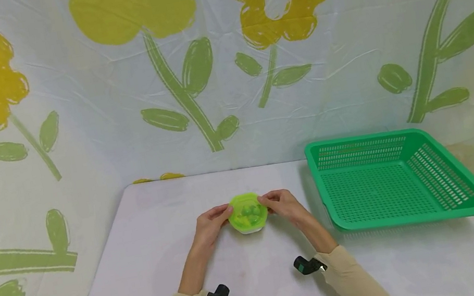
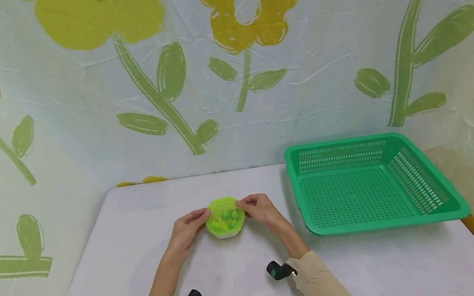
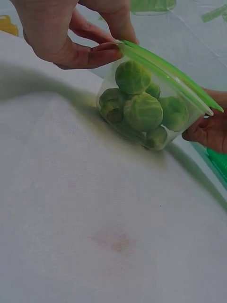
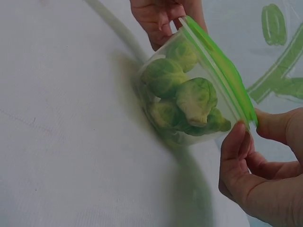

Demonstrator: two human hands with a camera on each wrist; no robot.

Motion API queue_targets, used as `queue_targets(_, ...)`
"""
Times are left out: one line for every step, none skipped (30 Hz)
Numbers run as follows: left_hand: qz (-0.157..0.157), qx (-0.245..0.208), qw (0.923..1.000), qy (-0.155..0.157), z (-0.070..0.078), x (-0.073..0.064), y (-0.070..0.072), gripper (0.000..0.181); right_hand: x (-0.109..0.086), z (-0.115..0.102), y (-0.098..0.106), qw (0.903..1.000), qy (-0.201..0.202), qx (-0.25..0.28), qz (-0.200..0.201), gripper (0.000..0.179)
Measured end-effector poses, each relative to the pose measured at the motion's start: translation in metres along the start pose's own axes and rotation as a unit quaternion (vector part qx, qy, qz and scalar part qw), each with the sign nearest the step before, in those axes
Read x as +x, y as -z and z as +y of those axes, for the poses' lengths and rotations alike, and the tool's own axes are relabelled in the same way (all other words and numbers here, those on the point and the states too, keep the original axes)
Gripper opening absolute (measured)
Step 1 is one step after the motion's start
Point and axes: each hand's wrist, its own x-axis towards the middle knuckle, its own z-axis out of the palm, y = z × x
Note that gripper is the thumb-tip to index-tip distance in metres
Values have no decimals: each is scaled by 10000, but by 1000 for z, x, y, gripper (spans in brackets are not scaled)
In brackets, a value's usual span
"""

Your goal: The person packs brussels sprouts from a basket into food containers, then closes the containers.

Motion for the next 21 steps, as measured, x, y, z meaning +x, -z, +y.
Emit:
queue_targets(-6,-58,10000,47,0,1,0,31,0,0,0,10000,-37,-21,-25,29)
queue_targets(-20,-125,9999,88,-1,2,1,32,1,0,0,10000,-60,-21,-55,30)
queue_targets(-37,-223,9996,160,-1,2,1,32,1,0,0,9999,-84,-27,-75,30)
queue_targets(-58,-295,9993,216,-1,3,1,33,1,0,1,9999,-114,-15,-81,30)
queue_targets(-79,-382,9988,283,-2,3,2,33,2,0,1,9999,-132,-14,-83,31)
queue_targets(-106,-430,9985,320,-2,4,2,34,2,0,1,9999,-144,11,-95,31)
queue_targets(-123,-481,9982,347,-2,4,2,34,2,0,1,9998,-152,17,-95,31)
queue_targets(-137,-538,9978,367,-2,4,2,35,2,0,1,9999,-145,26,-84,31)
queue_targets(-148,-607,9973,392,-2,4,2,35,1,0,1,9999,-134,10,-76,31)
queue_targets(-148,-629,9972,376,-2,5,3,35,1,0,1,9999,-97,-9,-84,31)
queue_targets(-147,-616,9974,336,-2,5,3,35,1,0,1,9999,-44,-45,-111,31)
queue_targets(-151,-578,9977,308,-2,5,3,35,0,-1,0,9999,-4,-70,-118,30)
queue_targets(-163,-566,9978,292,-2,5,4,35,0,-1,0,9999,48,-105,-112,29)
queue_targets(-178,-534,9980,290,-2,6,3,35,-1,-1,0,9998,99,-142,-99,28)
queue_targets(-188,-489,9982,301,-2,6,3,34,-2,-1,0,9997,137,-177,-98,27)
queue_targets(-181,-432,9984,308,-2,5,3,33,-2,-1,1,9995,189,-214,-116,26)
queue_targets(-168,-404,9986,305,-2,6,3,32,-2,-1,1,9994,222,-225,-133,25)
queue_targets(-153,-374,9988,283,-2,6,2,32,-2,-2,1,9992,270,-250,-152,24)
queue_targets(-112,-361,9989,263,-2,6,2,31,-1,-2,2,9990,303,-268,-170,24)
queue_targets(-61,-317,9992,233,-1,6,2,30,-1,-1,2,9990,309,-270,-196,24)
queue_targets(-10,-269,9994,198,-1,6,2,28,0,-1,1,9988,314,-286,-230,24)
